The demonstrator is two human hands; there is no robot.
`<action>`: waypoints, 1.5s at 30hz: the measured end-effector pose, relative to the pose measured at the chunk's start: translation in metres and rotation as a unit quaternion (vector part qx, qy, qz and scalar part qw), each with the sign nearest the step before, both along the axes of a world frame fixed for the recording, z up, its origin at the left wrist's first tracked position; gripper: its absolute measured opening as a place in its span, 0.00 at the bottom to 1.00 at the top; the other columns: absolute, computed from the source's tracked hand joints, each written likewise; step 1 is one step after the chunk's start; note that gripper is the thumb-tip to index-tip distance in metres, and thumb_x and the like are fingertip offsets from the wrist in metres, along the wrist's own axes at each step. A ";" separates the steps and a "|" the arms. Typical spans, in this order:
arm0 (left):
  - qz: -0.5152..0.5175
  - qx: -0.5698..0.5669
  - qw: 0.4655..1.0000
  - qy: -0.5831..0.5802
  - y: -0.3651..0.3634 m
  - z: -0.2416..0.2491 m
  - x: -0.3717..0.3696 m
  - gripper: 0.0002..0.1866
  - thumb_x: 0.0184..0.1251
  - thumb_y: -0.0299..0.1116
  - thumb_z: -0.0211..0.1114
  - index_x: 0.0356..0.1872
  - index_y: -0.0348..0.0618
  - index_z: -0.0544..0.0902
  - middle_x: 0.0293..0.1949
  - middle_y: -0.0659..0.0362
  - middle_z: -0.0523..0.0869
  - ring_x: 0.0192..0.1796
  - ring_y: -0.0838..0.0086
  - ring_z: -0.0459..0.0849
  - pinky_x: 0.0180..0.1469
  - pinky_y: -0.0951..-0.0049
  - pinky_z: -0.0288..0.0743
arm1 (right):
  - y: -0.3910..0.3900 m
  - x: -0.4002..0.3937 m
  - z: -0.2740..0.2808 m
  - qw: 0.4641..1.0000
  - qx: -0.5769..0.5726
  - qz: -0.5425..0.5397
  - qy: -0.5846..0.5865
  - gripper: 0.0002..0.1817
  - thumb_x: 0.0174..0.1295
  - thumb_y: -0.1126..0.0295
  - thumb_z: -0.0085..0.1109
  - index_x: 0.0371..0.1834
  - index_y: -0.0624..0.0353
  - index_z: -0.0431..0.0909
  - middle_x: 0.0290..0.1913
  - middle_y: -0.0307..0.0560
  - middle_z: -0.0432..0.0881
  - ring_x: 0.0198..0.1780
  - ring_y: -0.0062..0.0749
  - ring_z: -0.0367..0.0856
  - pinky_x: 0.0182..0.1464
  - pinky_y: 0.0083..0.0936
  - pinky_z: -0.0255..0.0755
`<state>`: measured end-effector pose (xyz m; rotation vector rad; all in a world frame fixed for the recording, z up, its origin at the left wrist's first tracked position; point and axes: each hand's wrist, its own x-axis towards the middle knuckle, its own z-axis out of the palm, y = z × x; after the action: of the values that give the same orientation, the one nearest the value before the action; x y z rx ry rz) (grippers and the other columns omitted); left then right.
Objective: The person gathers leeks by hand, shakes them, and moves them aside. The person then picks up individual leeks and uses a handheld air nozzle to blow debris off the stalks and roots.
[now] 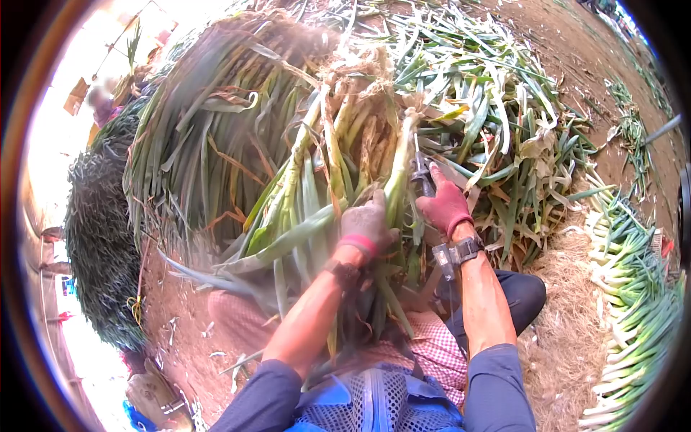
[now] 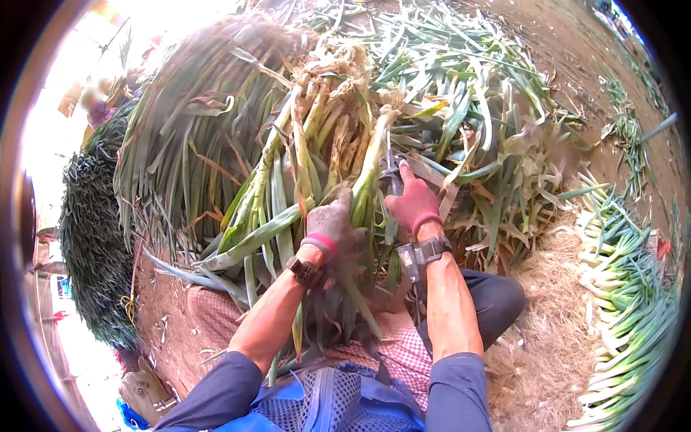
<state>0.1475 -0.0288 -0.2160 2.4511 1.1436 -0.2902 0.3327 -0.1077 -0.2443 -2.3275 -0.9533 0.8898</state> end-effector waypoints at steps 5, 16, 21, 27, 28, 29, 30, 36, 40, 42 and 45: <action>-0.003 0.008 1.000 0.002 -0.004 0.004 0.003 0.37 0.55 0.48 0.80 0.59 0.37 0.74 0.44 0.39 0.91 0.48 0.43 0.91 0.53 0.48 0.83 | -0.036 -0.014 -0.011 0.998 0.051 0.025 -0.015 0.50 0.52 0.60 0.69 0.82 0.60 0.65 0.59 0.72 0.85 0.60 0.60 0.85 0.64 0.39 0.77; -0.079 0.017 0.997 0.013 -0.052 0.010 0.010 0.32 0.55 0.43 0.77 0.57 0.37 0.75 0.38 0.45 0.93 0.45 0.50 0.93 0.70 0.51 0.69 | -0.146 -0.054 0.023 0.996 0.089 0.029 -0.011 0.51 0.52 0.57 0.68 0.84 0.52 0.63 0.63 0.64 0.82 0.62 0.58 0.83 0.67 0.41 0.76; -0.119 0.055 0.991 0.011 -0.099 -0.012 0.007 0.35 0.63 0.32 0.64 0.71 0.28 0.70 0.43 0.47 0.91 0.47 0.52 0.93 0.79 0.40 0.59 | -0.167 -0.047 0.024 0.998 0.039 0.046 0.010 0.53 0.51 0.56 0.70 0.85 0.51 0.61 0.62 0.65 0.83 0.61 0.59 0.84 0.65 0.42 0.77; -0.224 0.033 0.973 0.049 -0.160 -0.050 0.001 0.33 0.66 0.31 0.63 0.71 0.26 0.70 0.41 0.50 0.91 0.43 0.59 0.93 0.75 0.45 0.67 | -0.183 -0.045 0.013 0.995 0.085 0.045 -0.002 0.55 0.51 0.56 0.71 0.87 0.51 0.59 0.57 0.66 0.83 0.57 0.61 0.85 0.62 0.46 0.78; -0.225 0.033 0.973 0.050 -0.171 -0.064 -0.005 0.33 0.66 0.31 0.63 0.71 0.26 0.70 0.41 0.50 0.91 0.43 0.59 0.93 0.75 0.45 0.67 | -0.184 -0.045 0.009 0.995 0.079 0.052 -0.031 0.55 0.51 0.55 0.71 0.86 0.51 0.59 0.57 0.66 0.82 0.57 0.61 0.84 0.62 0.46 0.78; -0.234 0.047 0.971 0.004 -0.184 -0.077 -0.014 0.31 0.66 0.33 0.64 0.69 0.29 0.72 0.40 0.50 0.90 0.42 0.59 0.93 0.70 0.46 0.72 | -0.185 -0.044 0.010 0.995 0.077 0.051 -0.030 0.55 0.51 0.55 0.71 0.86 0.51 0.59 0.57 0.66 0.82 0.57 0.61 0.84 0.62 0.46 0.78; -0.243 0.059 0.967 -0.043 -0.192 -0.084 -0.019 0.30 0.66 0.35 0.65 0.68 0.33 0.74 0.39 0.51 0.90 0.41 0.59 0.93 0.64 0.47 0.77 | -0.182 -0.041 0.011 0.998 0.048 0.031 -0.036 0.55 0.51 0.55 0.71 0.86 0.51 0.59 0.56 0.66 0.82 0.57 0.61 0.84 0.62 0.45 0.78; -0.087 -0.100 0.988 -0.073 -0.127 -0.027 -0.014 0.23 0.72 0.46 0.65 0.62 0.45 0.83 0.44 0.46 0.90 0.47 0.50 0.91 0.52 0.54 0.84 | -0.184 -0.049 0.026 0.996 0.014 0.085 -0.040 0.53 0.51 0.53 0.69 0.86 0.48 0.61 0.54 0.63 0.82 0.56 0.60 0.84 0.61 0.45 0.78; 0.104 -0.054 0.979 -0.168 -0.103 -0.026 -0.006 0.27 0.71 0.47 0.65 0.64 0.41 0.82 0.55 0.43 0.88 0.55 0.47 0.89 0.59 0.52 0.82 | -0.184 -0.047 0.027 0.996 -0.035 0.049 -0.072 0.53 0.52 0.52 0.69 0.86 0.48 0.62 0.53 0.62 0.82 0.56 0.60 0.84 0.61 0.44 0.78; 0.120 -0.022 0.988 -0.094 -0.091 -0.029 0.006 0.29 0.71 0.47 0.66 0.67 0.38 0.79 0.55 0.41 0.87 0.56 0.47 0.89 0.59 0.52 0.83 | -0.188 -0.049 0.034 0.996 0.002 0.088 -0.012 0.52 0.52 0.52 0.68 0.86 0.47 0.62 0.54 0.61 0.82 0.56 0.60 0.84 0.61 0.45 0.78; 0.101 -0.009 0.995 -0.019 -0.075 -0.056 0.021 0.25 0.70 0.46 0.66 0.61 0.39 0.81 0.50 0.41 0.90 0.52 0.45 0.91 0.55 0.51 0.85 | -0.188 -0.052 0.032 0.995 -0.028 0.084 -0.048 0.52 0.52 0.52 0.68 0.85 0.46 0.63 0.54 0.61 0.82 0.55 0.59 0.84 0.60 0.45 0.78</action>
<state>0.1685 -0.1035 -0.2724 2.2909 1.3536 -0.1916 0.2807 -0.2953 -0.2124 -2.3839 -1.1937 0.8859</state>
